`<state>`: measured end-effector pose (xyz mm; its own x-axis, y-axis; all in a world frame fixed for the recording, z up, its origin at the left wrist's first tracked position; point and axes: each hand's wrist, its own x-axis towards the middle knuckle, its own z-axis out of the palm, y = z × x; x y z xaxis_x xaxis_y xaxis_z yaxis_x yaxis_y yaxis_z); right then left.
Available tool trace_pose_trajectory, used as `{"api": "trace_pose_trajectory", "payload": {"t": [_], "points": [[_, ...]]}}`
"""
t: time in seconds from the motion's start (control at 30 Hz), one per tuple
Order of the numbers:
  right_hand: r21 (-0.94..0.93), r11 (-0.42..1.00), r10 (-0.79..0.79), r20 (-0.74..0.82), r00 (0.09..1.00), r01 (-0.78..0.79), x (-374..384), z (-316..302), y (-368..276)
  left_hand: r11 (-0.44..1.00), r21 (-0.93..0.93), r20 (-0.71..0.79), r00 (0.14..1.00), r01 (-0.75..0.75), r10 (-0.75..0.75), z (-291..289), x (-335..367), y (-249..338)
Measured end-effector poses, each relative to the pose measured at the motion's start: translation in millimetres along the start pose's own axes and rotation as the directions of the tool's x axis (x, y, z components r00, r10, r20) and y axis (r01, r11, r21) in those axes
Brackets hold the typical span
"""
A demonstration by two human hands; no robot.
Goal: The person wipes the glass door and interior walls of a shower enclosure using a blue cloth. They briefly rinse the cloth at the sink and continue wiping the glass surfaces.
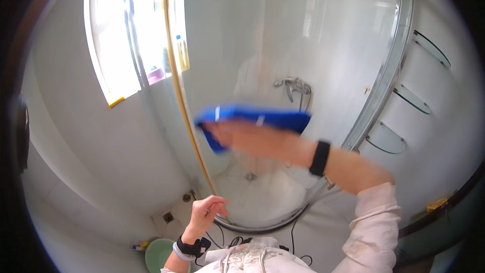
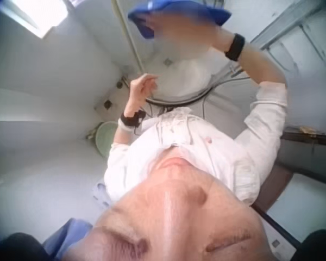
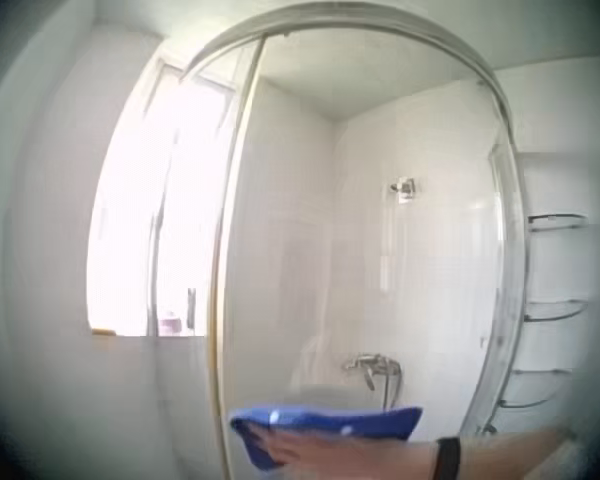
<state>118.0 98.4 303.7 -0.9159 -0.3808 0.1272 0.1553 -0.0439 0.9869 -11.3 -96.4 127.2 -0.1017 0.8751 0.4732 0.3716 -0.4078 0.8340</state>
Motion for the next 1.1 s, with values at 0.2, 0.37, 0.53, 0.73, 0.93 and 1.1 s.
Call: {"api": "trace_pose_trajectory", "payload": {"t": [0.2,0.37,0.53,0.73,0.93,1.1], "points": [[0.370,0.444,0.877,0.009,0.481,-0.816,66.4,-6.7,105.1,0.990,-0.076,-0.173,0.976,0.118,-0.130,-25.6,-27.9,-21.9],[0.287,0.819,0.407,0.318,0.856,-0.496,36.3,-12.3,-133.7,0.985,-0.146,-0.174,0.977,0.096,-0.121,-40.3,-30.3,-22.7],[0.512,0.859,-0.024,0.087,0.996,-0.024,5.7,-27.2,-203.2,0.983,-0.096,-0.178,0.969,0.156,-0.171,-76.6,-50.4,-40.5],[0.419,0.534,0.730,0.210,0.650,-0.735,36.8,-5.9,-74.3,0.954,-0.180,-0.211,0.938,0.240,-0.276,-91.1,-67.3,-63.7],[0.489,0.615,0.475,0.396,0.786,-0.619,9.2,-16.4,-235.1,0.951,-0.191,-0.116,0.957,0.242,-0.267,-93.3,-59.5,-76.1],[0.672,0.739,-0.245,0.203,0.948,0.047,-47.6,-43.6,-333.6,0.957,-0.113,-0.107,0.955,0.266,-0.278,-100.9,-54.0,-81.5]]}}
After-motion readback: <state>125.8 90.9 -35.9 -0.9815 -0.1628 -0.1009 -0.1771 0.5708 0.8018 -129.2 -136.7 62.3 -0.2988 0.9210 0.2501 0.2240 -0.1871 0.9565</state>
